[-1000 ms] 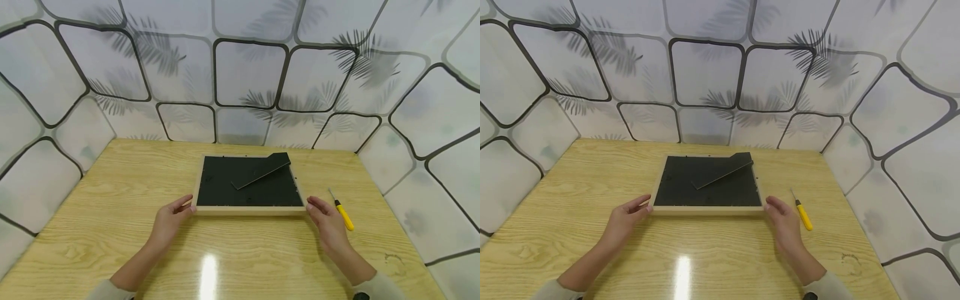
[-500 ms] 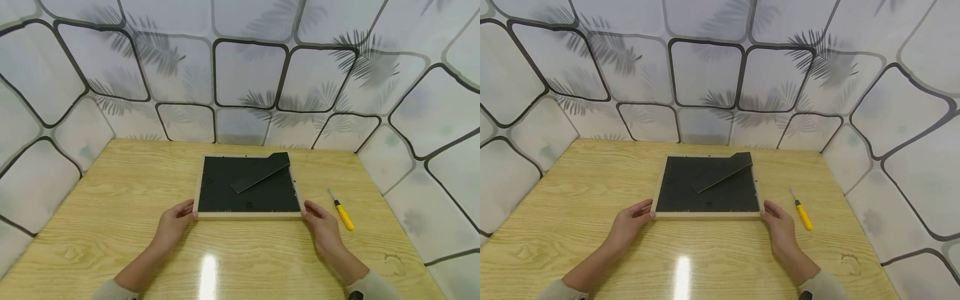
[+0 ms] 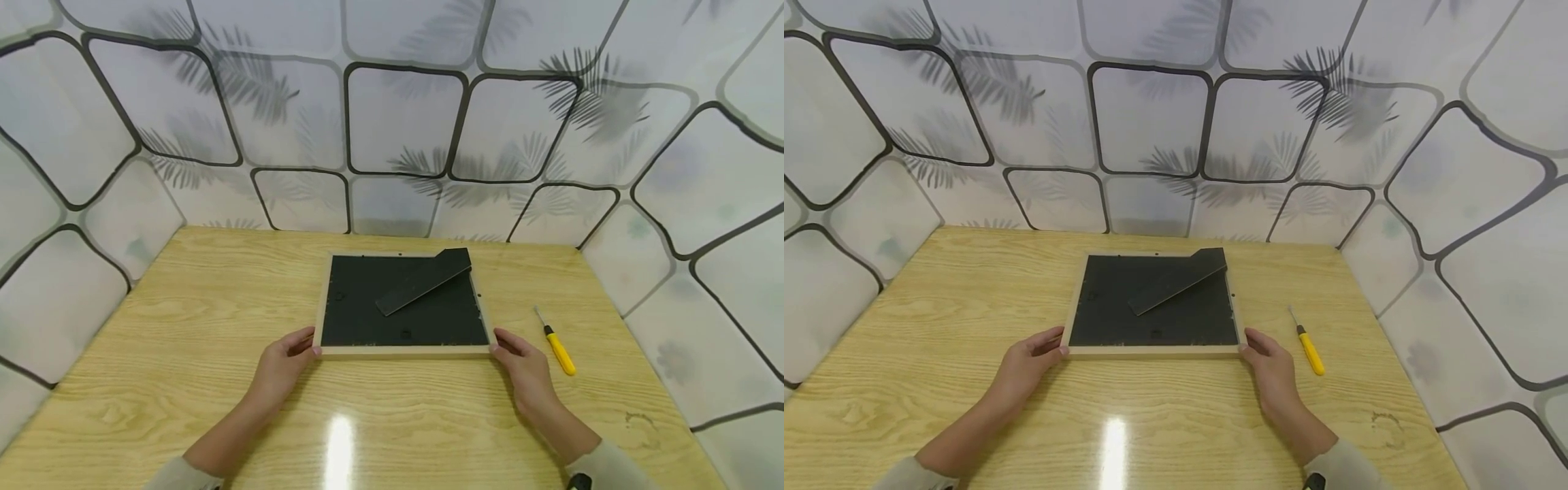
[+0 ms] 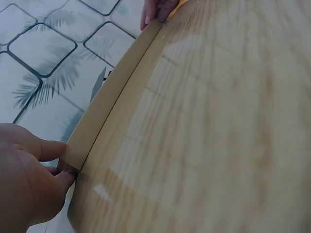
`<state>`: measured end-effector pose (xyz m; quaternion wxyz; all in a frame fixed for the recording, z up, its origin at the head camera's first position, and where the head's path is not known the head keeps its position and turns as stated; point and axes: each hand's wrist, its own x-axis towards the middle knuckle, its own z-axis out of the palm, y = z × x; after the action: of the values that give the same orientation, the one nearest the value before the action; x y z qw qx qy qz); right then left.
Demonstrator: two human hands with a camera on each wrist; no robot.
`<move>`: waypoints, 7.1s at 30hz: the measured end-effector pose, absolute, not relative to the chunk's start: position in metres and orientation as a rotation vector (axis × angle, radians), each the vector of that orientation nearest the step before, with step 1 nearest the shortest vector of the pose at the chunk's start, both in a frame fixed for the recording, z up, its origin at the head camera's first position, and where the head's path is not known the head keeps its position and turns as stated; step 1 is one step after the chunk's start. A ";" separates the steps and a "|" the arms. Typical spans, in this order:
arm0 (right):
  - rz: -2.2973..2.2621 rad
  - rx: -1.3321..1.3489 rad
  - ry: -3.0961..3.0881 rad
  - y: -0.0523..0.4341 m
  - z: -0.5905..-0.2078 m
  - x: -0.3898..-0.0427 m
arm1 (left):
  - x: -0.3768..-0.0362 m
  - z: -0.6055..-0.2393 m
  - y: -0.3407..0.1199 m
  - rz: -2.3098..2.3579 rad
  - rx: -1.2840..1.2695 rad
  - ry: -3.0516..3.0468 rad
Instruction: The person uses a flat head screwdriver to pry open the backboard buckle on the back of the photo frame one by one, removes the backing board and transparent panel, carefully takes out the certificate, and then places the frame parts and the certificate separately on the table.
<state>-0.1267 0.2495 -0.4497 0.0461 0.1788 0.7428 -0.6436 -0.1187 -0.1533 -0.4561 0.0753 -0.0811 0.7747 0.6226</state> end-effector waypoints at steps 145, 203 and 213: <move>-1.912 0.450 2.490 0.285 -0.457 -0.182 | -0.170 -0.457 -0.147 1.839 -0.295 2.553; -1.648 0.121 2.425 0.263 -0.449 -0.174 | -0.171 -0.450 -0.116 1.702 -0.023 2.540; -1.568 0.117 2.459 0.260 -0.449 -0.170 | -0.176 -0.455 -0.113 1.719 -0.015 2.538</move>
<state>-0.1698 0.2605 -0.4486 0.1114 0.0400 0.8372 -0.5339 -0.1765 -0.1134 -0.4545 0.0379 -0.0048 0.8274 0.5604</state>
